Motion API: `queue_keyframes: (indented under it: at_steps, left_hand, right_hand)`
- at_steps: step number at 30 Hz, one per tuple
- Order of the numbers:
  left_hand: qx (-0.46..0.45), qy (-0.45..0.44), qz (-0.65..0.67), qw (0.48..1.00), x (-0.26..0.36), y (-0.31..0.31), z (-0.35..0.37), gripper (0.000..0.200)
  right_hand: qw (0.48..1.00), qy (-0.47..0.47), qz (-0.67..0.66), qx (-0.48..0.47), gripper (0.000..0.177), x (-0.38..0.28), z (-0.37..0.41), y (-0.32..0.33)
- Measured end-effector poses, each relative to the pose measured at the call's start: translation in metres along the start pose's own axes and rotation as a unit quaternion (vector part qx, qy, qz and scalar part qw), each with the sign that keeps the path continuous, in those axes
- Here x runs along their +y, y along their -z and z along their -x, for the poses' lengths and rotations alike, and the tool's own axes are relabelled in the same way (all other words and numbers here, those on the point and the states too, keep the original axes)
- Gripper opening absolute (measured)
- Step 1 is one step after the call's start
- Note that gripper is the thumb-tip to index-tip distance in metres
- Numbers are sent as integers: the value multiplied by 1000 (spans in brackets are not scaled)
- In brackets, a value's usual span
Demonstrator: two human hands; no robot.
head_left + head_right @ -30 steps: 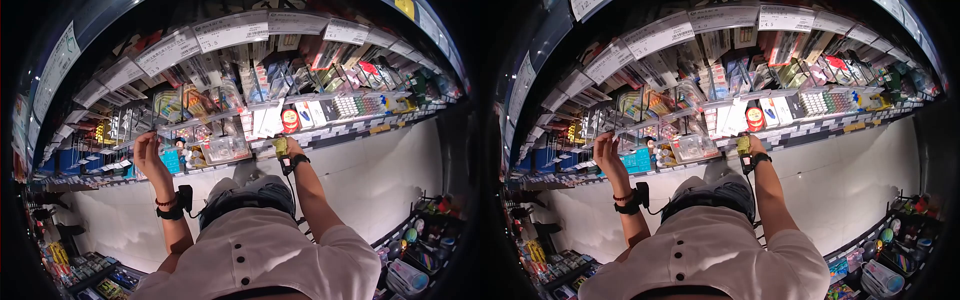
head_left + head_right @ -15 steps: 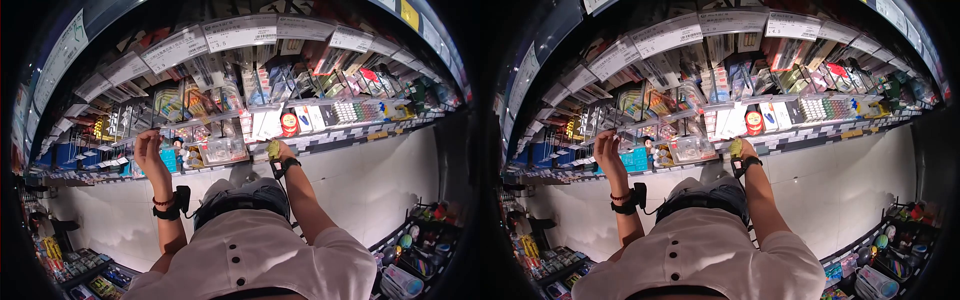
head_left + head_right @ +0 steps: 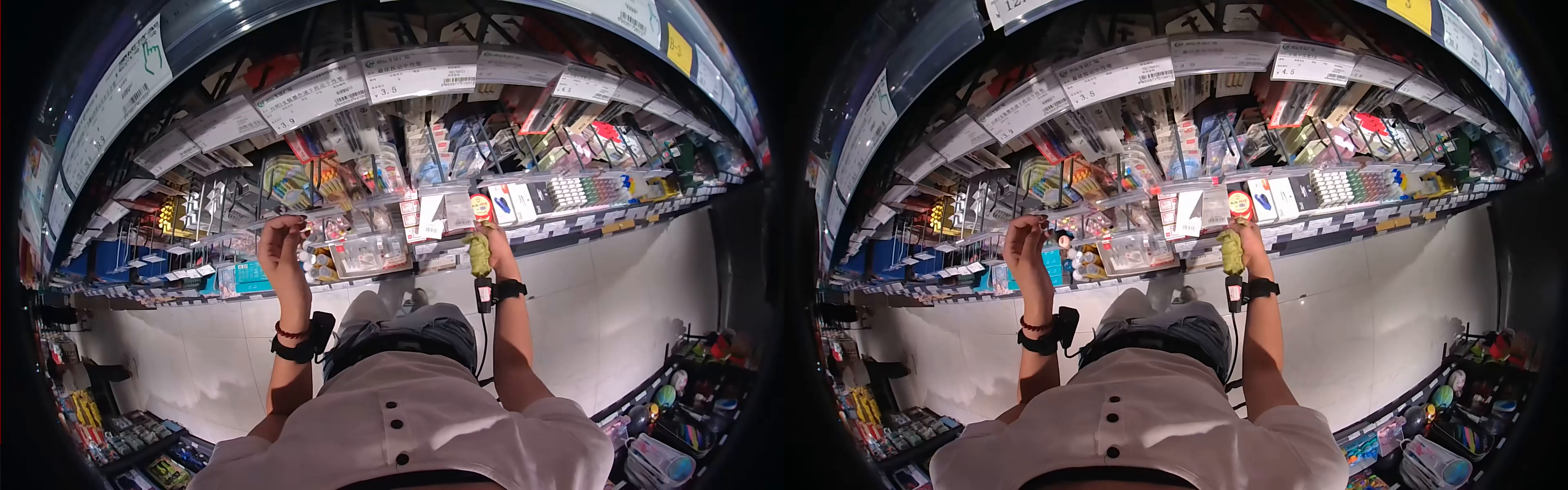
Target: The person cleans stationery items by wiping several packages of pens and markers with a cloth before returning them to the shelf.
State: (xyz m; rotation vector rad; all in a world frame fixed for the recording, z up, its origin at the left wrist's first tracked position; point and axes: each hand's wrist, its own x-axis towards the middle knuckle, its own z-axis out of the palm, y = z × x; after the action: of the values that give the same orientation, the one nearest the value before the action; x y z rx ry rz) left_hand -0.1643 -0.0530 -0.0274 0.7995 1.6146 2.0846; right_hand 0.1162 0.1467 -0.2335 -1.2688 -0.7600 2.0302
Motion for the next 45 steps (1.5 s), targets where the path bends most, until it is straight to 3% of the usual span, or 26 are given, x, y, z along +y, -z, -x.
queue_keyframes:
  at_steps: [4,7,9,11,15,16,17,19,20,23,25,26,29,31,33,36,38,39,41,42,45]
  left_hand:
    - [-86,89,-8,992,-5,-13,1,12]
    - [-286,202,-43,936,-23,-19,-1,28]
    - [-441,252,-67,859,-29,-27,2,40]
    - [-532,256,-103,801,-38,-35,13,56]
    - [-659,247,-111,701,-32,-43,32,59]
    - [-733,211,-125,635,-48,-40,33,52]
    - [-752,192,-98,623,-34,-42,30,55]
    - [-785,153,-41,599,-7,-45,28,59]
    - [-763,125,20,634,-13,-42,33,54]
    - [-596,292,305,683,32,-42,35,55]
    - [-545,390,400,626,47,-33,25,59]
    - [-508,396,401,651,54,-28,25,58]
    - [-447,422,443,653,41,-5,23,56]
    - [-413,440,440,665,37,9,24,60]
    - [-408,445,426,674,27,23,21,65]
    - [-442,411,367,708,30,37,28,72]
    - [-452,417,355,704,35,43,37,63]
    - [-403,433,306,746,18,46,47,54]
    - [-450,366,293,760,25,61,64,47]
    - [-456,330,333,757,24,68,70,47]
    - [-483,327,311,750,26,67,71,52]
  right_hand:
    - [998,9,47,-32,11,-47,61,-16]
    - [998,-13,59,-28,10,-68,115,-21]
    - [997,-25,64,-17,9,-80,161,-31]
    - [998,42,38,6,9,-74,195,-31]
    - [982,175,-57,35,13,-64,280,-64]
    - [973,209,-86,49,14,-60,297,-80]
    - [961,243,-113,62,15,-58,311,-95]
    - [964,259,-61,-15,16,-50,322,-100]
    - [962,264,-34,-55,16,-48,326,-104]
    - [975,222,0,-25,16,-33,328,-146]
    - [982,143,96,-77,13,-26,317,-159]
    - [984,128,99,-72,12,-18,314,-168]
    - [990,124,69,8,19,-11,319,-190]
    - [984,154,10,89,37,-9,325,-188]
    - [942,282,-69,166,42,-12,332,-187]
    - [825,483,21,293,48,-14,336,-223]
    - [772,572,93,261,64,1,323,-264]
    - [738,584,231,245,68,13,313,-279]
    - [680,539,459,194,62,43,303,-305]
    - [638,507,539,212,61,52,302,-310]
    - [649,515,513,222,60,46,294,-304]
